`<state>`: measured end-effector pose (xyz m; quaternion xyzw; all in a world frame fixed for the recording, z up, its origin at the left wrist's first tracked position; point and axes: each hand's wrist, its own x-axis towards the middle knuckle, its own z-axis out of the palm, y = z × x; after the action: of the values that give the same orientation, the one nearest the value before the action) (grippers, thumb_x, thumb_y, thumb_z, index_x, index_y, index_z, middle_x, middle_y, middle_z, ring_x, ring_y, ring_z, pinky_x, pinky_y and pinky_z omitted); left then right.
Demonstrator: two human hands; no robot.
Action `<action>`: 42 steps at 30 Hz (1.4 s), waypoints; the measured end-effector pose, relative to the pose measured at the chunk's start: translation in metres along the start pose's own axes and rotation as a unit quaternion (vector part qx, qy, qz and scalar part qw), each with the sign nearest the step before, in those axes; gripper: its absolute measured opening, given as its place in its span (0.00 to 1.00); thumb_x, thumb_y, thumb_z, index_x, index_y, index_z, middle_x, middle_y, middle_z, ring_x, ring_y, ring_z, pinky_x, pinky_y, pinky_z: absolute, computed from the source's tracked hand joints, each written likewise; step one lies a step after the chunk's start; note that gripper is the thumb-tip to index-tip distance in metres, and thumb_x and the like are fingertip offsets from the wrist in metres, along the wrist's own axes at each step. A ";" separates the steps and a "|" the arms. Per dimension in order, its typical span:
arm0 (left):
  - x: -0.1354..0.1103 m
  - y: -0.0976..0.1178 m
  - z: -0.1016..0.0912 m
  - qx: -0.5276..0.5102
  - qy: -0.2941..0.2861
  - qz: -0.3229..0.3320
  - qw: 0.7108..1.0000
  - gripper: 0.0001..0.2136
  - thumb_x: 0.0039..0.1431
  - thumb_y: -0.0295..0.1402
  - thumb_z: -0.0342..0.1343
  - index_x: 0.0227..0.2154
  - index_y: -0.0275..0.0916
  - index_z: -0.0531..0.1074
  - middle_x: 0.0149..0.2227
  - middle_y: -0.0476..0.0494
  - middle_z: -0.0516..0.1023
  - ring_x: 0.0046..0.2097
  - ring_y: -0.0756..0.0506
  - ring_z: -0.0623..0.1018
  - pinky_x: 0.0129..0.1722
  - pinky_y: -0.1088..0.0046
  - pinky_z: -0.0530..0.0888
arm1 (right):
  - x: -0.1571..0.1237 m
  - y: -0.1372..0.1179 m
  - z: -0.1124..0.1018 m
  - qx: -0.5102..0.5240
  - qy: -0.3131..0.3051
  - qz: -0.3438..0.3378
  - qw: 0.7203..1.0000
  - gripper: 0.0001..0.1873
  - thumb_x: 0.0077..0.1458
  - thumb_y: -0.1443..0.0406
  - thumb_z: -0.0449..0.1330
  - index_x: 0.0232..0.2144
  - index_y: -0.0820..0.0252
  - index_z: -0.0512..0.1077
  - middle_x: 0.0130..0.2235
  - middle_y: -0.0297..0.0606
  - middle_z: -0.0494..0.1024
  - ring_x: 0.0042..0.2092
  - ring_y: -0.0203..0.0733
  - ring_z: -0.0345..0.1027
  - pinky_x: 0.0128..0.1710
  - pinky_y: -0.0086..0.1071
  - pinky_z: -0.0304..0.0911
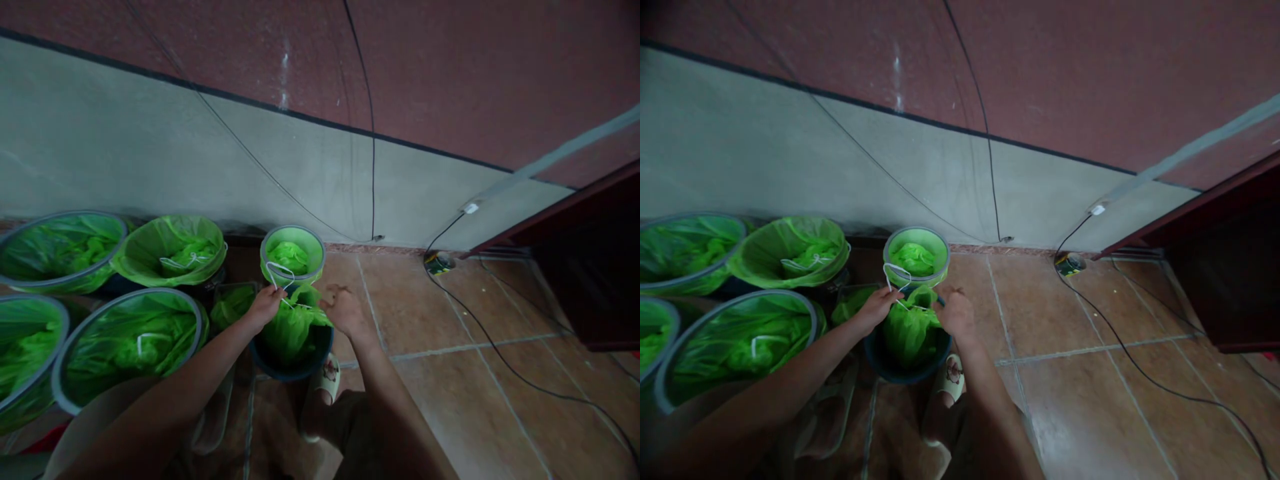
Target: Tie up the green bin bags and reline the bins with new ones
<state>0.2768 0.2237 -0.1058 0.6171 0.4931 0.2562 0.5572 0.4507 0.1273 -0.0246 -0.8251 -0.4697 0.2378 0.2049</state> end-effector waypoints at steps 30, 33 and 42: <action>-0.019 0.028 0.009 -0.157 -0.232 0.045 0.959 0.12 0.52 0.41 0.55 0.27 0.36 0.70 0.19 0.54 0.62 0.22 0.54 0.59 0.23 0.77 0.57 | -0.007 -0.013 -0.001 0.238 -0.216 -0.155 0.934 0.22 0.55 0.50 0.56 0.22 0.62 0.68 0.20 0.26 0.58 0.23 0.29 0.50 0.23 0.26 0.46; -0.024 0.035 0.007 -0.099 -0.324 0.080 0.938 0.07 0.48 0.35 0.56 0.27 0.36 0.72 0.24 0.52 0.68 0.28 0.52 0.65 0.30 0.76 0.63 | -0.007 -0.016 -0.002 0.252 -0.216 -0.156 0.930 0.24 0.54 0.47 0.55 0.20 0.62 0.66 0.19 0.27 0.59 0.22 0.29 0.49 0.22 0.26 0.45; -0.031 0.024 0.019 -0.074 -0.285 0.062 0.954 0.22 0.56 0.52 0.51 0.31 0.35 0.76 0.21 0.51 0.64 0.26 0.51 0.63 0.28 0.74 0.64 | -0.002 -0.020 -0.008 0.361 -0.026 -0.108 0.926 0.23 0.55 0.47 0.54 0.38 0.62 0.72 0.32 0.35 0.74 0.25 0.30 0.55 0.24 0.26 0.54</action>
<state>0.2890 0.1901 -0.0801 0.6509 0.2547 0.1397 0.7013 0.4412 0.1342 -0.0071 -0.6328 -0.4439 0.3893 0.5010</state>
